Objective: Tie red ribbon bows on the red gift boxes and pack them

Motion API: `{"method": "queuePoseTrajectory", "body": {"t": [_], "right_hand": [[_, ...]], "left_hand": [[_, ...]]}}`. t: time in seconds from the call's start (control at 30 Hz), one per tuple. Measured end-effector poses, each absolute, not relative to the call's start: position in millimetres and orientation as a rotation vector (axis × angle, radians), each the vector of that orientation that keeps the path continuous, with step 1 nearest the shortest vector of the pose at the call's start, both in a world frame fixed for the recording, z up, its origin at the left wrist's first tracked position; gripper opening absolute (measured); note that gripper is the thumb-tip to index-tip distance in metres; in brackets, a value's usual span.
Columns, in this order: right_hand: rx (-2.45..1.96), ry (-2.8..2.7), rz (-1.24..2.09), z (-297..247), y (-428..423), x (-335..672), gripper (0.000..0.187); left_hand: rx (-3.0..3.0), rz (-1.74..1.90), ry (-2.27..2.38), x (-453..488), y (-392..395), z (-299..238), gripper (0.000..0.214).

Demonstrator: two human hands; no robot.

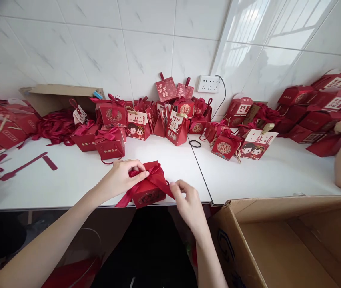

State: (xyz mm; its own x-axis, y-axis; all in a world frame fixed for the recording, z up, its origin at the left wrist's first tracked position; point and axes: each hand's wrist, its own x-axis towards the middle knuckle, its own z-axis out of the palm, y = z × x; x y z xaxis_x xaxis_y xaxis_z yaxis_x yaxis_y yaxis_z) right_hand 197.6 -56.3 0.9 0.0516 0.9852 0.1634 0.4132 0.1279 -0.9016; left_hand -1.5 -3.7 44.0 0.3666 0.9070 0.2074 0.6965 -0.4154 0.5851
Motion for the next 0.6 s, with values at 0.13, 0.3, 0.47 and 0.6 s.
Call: {"method": "queuePoseTrajectory", "body": {"t": [0.13, 0.3, 0.47, 0.6], "right_hand": [[-1.614, -1.439, 0.506, 21.8, -26.1, 198.1, 0.045], [-1.649, -1.737, 0.544, 39.8, 11.5, 178.0, 0.054], [-1.604, -1.872, 0.628, 36.9, 13.5, 168.8, 0.051], [-1.466, -1.752, 0.749, 26.9, 2.8, 173.6, 0.039]], "left_hand": [[2.14, 0.861, 1.38, -11.4, -5.2, 48.2, 0.028], [1.928, 0.978, 1.717, -22.5, -6.2, 47.0, 0.026], [1.866, 0.753, 1.643, -22.0, -11.8, 40.3, 0.046], [1.799, 0.886, 1.549, -16.1, -12.5, 27.7, 0.036]]}}
